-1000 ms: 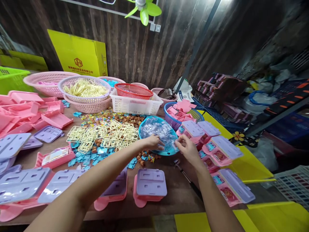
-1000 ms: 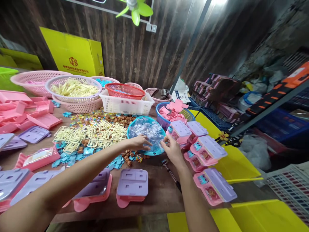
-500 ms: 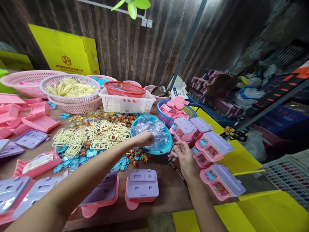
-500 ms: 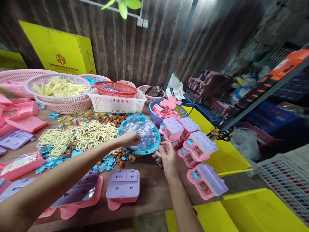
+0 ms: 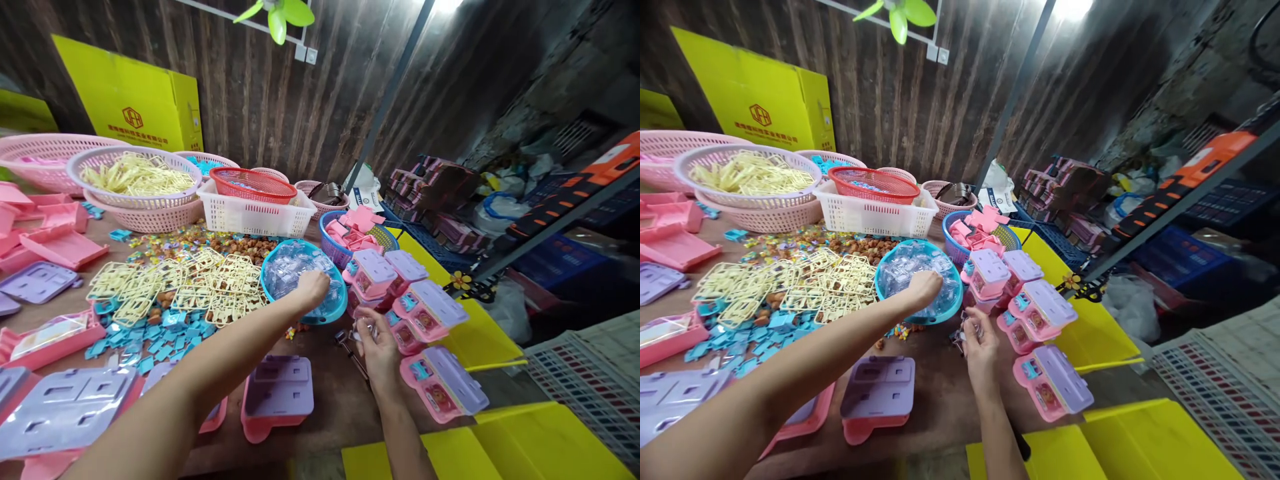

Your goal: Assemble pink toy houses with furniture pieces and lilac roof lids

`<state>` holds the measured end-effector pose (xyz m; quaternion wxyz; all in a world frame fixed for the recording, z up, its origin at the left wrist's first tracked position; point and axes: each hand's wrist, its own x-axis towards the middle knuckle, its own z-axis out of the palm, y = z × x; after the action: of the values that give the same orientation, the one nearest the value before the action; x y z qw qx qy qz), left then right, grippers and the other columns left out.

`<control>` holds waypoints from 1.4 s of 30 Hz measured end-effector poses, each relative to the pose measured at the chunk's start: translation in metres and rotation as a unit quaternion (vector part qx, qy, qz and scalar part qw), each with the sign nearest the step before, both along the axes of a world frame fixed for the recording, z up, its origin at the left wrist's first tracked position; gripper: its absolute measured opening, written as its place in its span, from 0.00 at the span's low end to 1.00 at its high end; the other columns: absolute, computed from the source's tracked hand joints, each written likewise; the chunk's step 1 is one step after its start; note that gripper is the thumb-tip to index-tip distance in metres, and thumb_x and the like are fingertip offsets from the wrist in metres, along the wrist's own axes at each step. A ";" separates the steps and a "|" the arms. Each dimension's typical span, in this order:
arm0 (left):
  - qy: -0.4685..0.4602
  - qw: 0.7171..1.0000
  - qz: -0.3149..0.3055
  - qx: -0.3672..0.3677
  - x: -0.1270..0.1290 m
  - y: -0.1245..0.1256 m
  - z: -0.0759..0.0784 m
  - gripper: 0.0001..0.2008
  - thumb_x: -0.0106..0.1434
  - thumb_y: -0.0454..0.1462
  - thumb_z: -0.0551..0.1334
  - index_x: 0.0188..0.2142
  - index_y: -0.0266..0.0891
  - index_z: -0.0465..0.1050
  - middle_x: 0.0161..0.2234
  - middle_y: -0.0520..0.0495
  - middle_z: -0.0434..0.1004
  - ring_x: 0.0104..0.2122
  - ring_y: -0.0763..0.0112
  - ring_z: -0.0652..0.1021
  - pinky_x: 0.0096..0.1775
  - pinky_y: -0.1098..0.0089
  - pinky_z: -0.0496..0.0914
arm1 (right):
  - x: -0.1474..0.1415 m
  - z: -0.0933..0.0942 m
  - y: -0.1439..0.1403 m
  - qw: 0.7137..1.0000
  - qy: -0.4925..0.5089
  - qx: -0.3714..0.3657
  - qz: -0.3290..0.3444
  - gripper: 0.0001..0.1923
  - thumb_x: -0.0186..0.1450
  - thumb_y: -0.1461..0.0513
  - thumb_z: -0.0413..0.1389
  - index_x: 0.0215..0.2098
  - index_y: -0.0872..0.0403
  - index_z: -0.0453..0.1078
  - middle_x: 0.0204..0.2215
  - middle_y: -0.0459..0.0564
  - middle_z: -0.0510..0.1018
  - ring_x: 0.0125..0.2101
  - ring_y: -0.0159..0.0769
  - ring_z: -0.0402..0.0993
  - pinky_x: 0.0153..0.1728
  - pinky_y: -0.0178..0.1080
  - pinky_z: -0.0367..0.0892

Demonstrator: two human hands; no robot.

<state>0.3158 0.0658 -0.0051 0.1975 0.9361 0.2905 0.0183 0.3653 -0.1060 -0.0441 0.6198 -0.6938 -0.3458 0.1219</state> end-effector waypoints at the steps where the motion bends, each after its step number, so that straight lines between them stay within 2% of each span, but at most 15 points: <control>1: -0.002 1.000 0.009 -0.005 -0.002 0.004 0.002 0.16 0.64 0.41 0.58 0.48 0.35 0.66 0.47 0.42 0.70 0.43 0.65 0.74 0.43 0.58 0.71 | 0.003 -0.001 -0.003 1.000 -0.020 -0.014 0.000 0.13 0.60 0.53 0.53 0.37 0.52 0.70 0.25 0.44 0.69 0.15 0.24 0.56 0.13 0.30 0.54; 4: -0.007 0.999 0.017 -0.030 -0.011 0.022 0.011 0.14 0.62 0.40 0.60 0.42 0.32 0.72 0.41 0.42 0.75 0.40 0.64 0.75 0.42 0.63 0.70 | 0.011 -0.002 -0.010 0.999 -0.043 -0.027 -0.003 0.11 0.59 0.54 0.53 0.31 0.52 0.72 0.27 0.47 0.71 0.18 0.28 0.61 0.15 0.32 0.59; 7: -0.007 0.997 -0.017 -0.078 -0.021 0.036 0.018 0.14 0.60 0.43 0.61 0.37 0.34 0.77 0.32 0.46 0.78 0.34 0.67 0.77 0.35 0.72 0.68 | 0.015 -0.001 -0.008 0.995 -0.090 -0.026 -0.024 0.15 0.61 0.55 0.51 0.44 0.50 0.70 0.29 0.47 0.71 0.24 0.33 0.66 0.23 0.35 0.65; 10: 0.016 0.992 -0.041 -0.119 -0.022 0.037 0.019 0.15 0.58 0.45 0.61 0.36 0.36 0.78 0.27 0.50 0.77 0.29 0.70 0.76 0.30 0.75 0.67 | 0.015 0.007 0.005 0.991 -0.127 -0.023 -0.034 0.28 0.61 0.57 0.50 0.59 0.51 0.55 0.28 0.44 0.70 0.27 0.33 0.68 0.31 0.38 0.68; 12: 0.039 0.991 -0.037 -0.124 -0.016 0.031 0.016 0.12 0.55 0.42 0.65 0.33 0.34 0.78 0.26 0.50 0.77 0.30 0.69 0.76 0.30 0.74 0.68 | 0.014 0.013 0.016 0.993 -0.114 -0.018 -0.027 0.31 0.61 0.57 0.50 0.61 0.53 0.49 0.27 0.44 0.70 0.28 0.34 0.69 0.32 0.39 0.68; 15: 0.062 0.991 -0.032 -0.114 -0.004 0.021 0.013 0.10 0.55 0.38 0.66 0.34 0.32 0.75 0.32 0.47 0.77 0.36 0.66 0.76 0.37 0.69 0.70 | 0.010 0.018 0.025 0.995 -0.098 -0.013 -0.010 0.28 0.61 0.57 0.50 0.59 0.54 0.53 0.28 0.46 0.71 0.28 0.34 0.69 0.31 0.38 0.68; 19: 0.083 0.988 -0.049 -0.120 0.008 0.014 0.013 0.13 0.63 0.40 0.59 0.44 0.34 0.69 0.44 0.45 0.72 0.42 0.64 0.74 0.43 0.59 0.71 | 0.007 0.014 0.023 0.996 -0.094 -0.012 0.001 0.24 0.61 0.57 0.51 0.55 0.53 0.59 0.27 0.45 0.72 0.26 0.33 0.69 0.27 0.36 0.67; 22: 0.093 0.984 -0.061 -0.142 0.012 0.012 0.011 0.15 0.63 0.41 0.58 0.47 0.35 0.68 0.46 0.45 0.70 0.43 0.62 0.74 0.43 0.59 0.71 | 0.008 0.007 0.020 0.999 -0.052 -0.005 -0.011 0.23 0.59 0.56 0.53 0.51 0.53 0.61 0.26 0.44 0.72 0.24 0.32 0.68 0.25 0.34 0.65; 25: 0.082 0.981 -0.068 -0.163 0.011 0.014 0.010 0.15 0.64 0.41 0.58 0.47 0.35 0.68 0.46 0.45 0.70 0.43 0.63 0.74 0.43 0.59 0.71 | 0.009 0.002 0.020 1.000 -0.004 -0.012 -0.007 0.18 0.56 0.54 0.56 0.42 0.53 0.66 0.24 0.44 0.73 0.21 0.32 0.67 0.21 0.33 0.62; 27: 0.059 0.980 -0.071 -0.177 0.006 0.019 0.012 0.14 0.63 0.41 0.58 0.44 0.34 0.69 0.43 0.46 0.72 0.40 0.65 0.75 0.41 0.61 0.72 | 0.011 0.000 0.021 1.000 0.012 -0.017 -0.002 0.14 0.55 0.53 0.58 0.35 0.53 0.67 0.22 0.44 0.73 0.20 0.31 0.66 0.19 0.33 0.60; 30: -0.002 0.976 -0.076 -0.206 -0.008 0.027 0.019 0.10 0.61 0.39 0.61 0.37 0.32 0.72 0.30 0.50 0.73 0.29 0.73 0.74 0.33 0.70 0.70 | 0.011 -0.001 0.024 0.999 0.037 -0.009 0.002 0.14 0.55 0.51 0.58 0.28 0.53 0.66 0.20 0.43 0.71 0.16 0.29 0.61 0.16 0.32 0.57; 34: -0.075 0.961 -0.098 -0.247 -0.033 0.022 0.030 0.13 0.60 0.42 0.60 0.35 0.32 0.75 0.16 0.58 0.60 0.17 0.81 0.62 0.22 0.77 0.60 | 0.002 0.007 0.023 0.996 0.080 0.019 0.039 0.16 0.57 0.48 0.56 0.31 0.53 0.67 0.28 0.45 0.74 0.22 0.30 0.66 0.23 0.33 0.64; 37: -0.080 0.954 -0.119 -0.262 -0.045 0.002 0.030 0.15 0.62 0.43 0.58 0.35 0.32 0.75 0.15 0.59 0.54 0.16 0.82 0.56 0.19 0.78 0.55 | -0.010 0.015 0.015 0.990 0.107 0.031 0.087 0.16 0.56 0.49 0.57 0.28 0.53 0.67 0.30 0.46 0.75 0.29 0.34 0.70 0.31 0.36 0.68; 39: -0.063 0.954 -0.134 -0.262 -0.049 -0.015 0.027 0.15 0.63 0.42 0.56 0.37 0.32 0.75 0.16 0.58 0.57 0.16 0.82 0.57 0.19 0.78 0.56 | -0.017 0.013 0.005 0.985 0.137 0.028 0.100 0.16 0.56 0.49 0.58 0.27 0.53 0.66 0.28 0.46 0.74 0.28 0.34 0.70 0.29 0.35 0.68; 42: -0.009 0.959 -0.164 -0.230 -0.047 -0.038 0.017 0.11 0.61 0.38 0.58 0.38 0.33 0.75 0.20 0.54 0.66 0.19 0.79 0.65 0.23 0.77 0.61 | -0.022 -0.005 -0.015 0.982 0.172 -0.011 0.078 0.17 0.55 0.47 0.57 0.28 0.53 0.66 0.26 0.45 0.73 0.25 0.33 0.69 0.23 0.33 0.66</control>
<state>0.2685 0.0277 0.0124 0.4106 0.8999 0.1280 -0.0727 0.3429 -0.1208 -0.0487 0.6506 -0.6403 -0.2860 0.2915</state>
